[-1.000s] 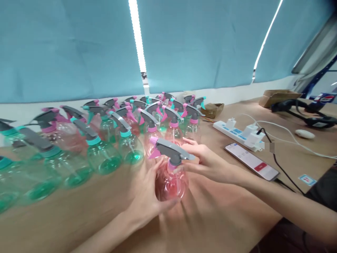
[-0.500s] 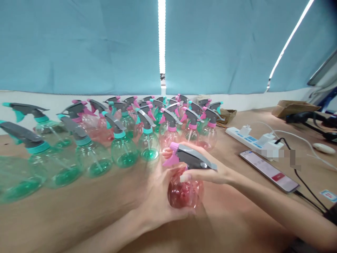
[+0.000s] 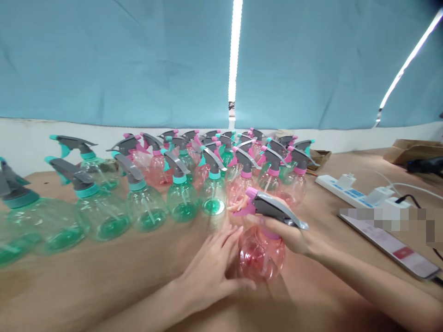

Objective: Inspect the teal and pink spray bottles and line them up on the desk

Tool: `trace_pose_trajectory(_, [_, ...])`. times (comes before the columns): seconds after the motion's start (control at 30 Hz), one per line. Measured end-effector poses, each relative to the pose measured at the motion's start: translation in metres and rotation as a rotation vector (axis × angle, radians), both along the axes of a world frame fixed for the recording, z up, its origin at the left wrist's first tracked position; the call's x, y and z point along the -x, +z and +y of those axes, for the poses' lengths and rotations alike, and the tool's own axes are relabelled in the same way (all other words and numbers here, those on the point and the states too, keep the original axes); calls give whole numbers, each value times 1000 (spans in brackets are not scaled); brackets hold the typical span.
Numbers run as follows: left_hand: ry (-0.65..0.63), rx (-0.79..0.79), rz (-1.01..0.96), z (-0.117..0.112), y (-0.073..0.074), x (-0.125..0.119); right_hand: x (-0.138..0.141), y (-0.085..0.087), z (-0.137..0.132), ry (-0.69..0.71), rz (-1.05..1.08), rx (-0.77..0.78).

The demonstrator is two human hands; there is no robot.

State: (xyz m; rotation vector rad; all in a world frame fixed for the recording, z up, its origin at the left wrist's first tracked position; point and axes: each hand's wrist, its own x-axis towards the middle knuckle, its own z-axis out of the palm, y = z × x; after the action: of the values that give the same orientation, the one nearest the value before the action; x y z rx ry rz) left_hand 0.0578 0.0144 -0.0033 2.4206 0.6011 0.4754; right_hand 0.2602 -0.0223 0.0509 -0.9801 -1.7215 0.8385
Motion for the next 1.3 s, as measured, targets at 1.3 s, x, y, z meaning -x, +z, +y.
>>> trace_pose_trajectory(1.3, [124,-370,205,5,-15,20,-17,3,10,-142,-34,-97])
